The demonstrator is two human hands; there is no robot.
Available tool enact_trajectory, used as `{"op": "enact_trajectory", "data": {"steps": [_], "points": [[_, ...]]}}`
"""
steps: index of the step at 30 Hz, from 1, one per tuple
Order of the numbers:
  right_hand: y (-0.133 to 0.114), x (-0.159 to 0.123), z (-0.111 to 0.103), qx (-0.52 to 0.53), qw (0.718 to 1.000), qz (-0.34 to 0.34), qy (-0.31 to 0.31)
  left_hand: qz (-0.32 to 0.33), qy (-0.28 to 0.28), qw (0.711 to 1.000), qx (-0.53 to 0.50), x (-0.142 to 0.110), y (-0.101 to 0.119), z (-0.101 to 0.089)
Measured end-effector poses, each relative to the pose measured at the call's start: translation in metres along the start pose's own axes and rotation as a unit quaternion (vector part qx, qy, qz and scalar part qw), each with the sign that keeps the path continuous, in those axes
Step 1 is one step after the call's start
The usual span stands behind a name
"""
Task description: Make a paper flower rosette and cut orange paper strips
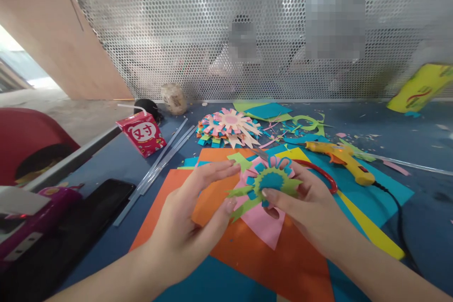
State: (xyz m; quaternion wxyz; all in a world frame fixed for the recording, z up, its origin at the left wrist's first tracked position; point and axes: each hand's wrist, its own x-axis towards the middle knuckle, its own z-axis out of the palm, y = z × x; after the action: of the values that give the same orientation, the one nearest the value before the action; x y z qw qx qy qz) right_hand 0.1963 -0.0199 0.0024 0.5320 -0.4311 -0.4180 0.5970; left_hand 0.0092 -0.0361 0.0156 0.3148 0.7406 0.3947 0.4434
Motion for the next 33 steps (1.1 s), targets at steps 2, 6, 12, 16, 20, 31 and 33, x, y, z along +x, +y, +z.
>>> {"op": "enact_trajectory", "data": {"steps": [2,6,12,16,20,31,33], "points": [[0.0,0.0,0.0,0.002,1.0,-0.003,-0.006,-0.038,-0.012,0.998,-0.054,0.001,0.002,0.001],[0.001,-0.001,0.0,-0.004,1.0,-0.003,-0.016,-0.15,-0.036,0.964,-0.216,0.004,0.003,0.006],[0.002,0.0,0.0,-0.025,1.0,0.003,-0.006,-0.179,-0.031,0.932,-0.312,0.008,0.0,0.009],[0.003,0.004,0.001,-0.027,1.0,0.002,-0.015,-0.213,-0.018,0.912,-0.351,0.01,-0.002,0.01],[0.005,0.005,-0.002,-0.044,0.998,0.002,-0.04,-0.233,-0.022,0.893,-0.385,0.013,-0.005,0.01],[0.009,0.007,-0.005,-0.118,0.993,-0.005,-0.03,-0.265,-0.013,0.859,-0.437,0.017,-0.004,0.007],[0.007,0.008,-0.003,-0.131,0.991,-0.005,-0.031,-0.272,-0.021,0.864,-0.422,0.017,-0.007,0.006]]}}
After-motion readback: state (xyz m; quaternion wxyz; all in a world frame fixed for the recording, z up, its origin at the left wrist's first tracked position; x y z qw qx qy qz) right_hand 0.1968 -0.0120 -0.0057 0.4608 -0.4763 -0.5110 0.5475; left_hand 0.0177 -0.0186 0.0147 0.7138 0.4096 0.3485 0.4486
